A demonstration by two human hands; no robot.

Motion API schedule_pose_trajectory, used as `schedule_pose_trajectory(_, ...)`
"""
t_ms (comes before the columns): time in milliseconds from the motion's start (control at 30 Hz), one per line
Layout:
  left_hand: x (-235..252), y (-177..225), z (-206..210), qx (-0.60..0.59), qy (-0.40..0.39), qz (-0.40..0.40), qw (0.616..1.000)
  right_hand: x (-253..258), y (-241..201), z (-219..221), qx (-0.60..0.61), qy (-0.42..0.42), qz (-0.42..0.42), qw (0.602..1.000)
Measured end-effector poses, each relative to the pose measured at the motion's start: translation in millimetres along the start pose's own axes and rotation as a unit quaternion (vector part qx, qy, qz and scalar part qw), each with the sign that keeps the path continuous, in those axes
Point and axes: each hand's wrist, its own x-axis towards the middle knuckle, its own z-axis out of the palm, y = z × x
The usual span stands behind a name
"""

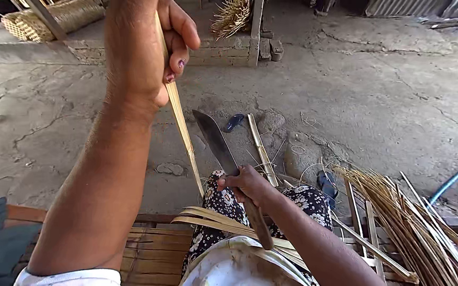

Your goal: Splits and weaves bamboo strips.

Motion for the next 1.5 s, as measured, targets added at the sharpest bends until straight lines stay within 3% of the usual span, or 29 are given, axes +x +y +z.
schedule_pose_trajectory(100,3,-1,-17,0.013,0.031,0.003,0.999,-5,3,-16,-0.206,0.060,0.032,0.976)
schedule_pose_trajectory(233,4,-4,-37,0.018,0.062,-0.001,0.998,-14,10,-44,-0.450,0.127,0.053,0.882)
schedule_pose_trajectory(400,4,-9,-56,0.029,0.095,-0.023,0.995,-29,16,-80,-0.523,0.244,0.067,0.814)
schedule_pose_trajectory(533,4,-24,-58,0.100,0.051,-0.003,0.994,-47,8,-113,-0.521,0.345,0.081,0.777)
schedule_pose_trajectory(733,-12,-56,-18,0.117,0.012,0.131,0.984,-72,1,-137,-0.324,0.369,0.073,0.868)
schedule_pose_trajectory(800,-29,-74,3,0.101,-0.063,0.101,0.988,-84,5,-132,-0.156,0.389,-0.016,0.908)
schedule_pose_trajectory(867,-56,-103,25,0.106,-0.155,0.050,0.981,-100,5,-124,-0.019,0.369,-0.113,0.922)
schedule_pose_trajectory(1033,-127,-184,64,0.180,-0.292,-0.006,0.939,-141,2,-100,0.038,0.333,-0.257,0.907)
schedule_pose_trajectory(1133,-154,-205,74,0.183,-0.319,-0.002,0.930,-155,3,-92,0.007,0.296,-0.262,0.918)
schedule_pose_trajectory(1200,-166,-205,81,0.188,-0.334,0.003,0.923,-155,3,-83,-0.036,0.323,-0.238,0.915)
schedule_pose_trajectory(1333,-185,-171,114,0.130,-0.297,-0.005,0.946,-148,12,-64,-0.093,0.354,-0.235,0.900)
schedule_pose_trajectory(1500,-206,-135,153,-0.019,-0.117,-0.040,0.992,-149,19,-47,-0.174,0.309,-0.296,0.887)
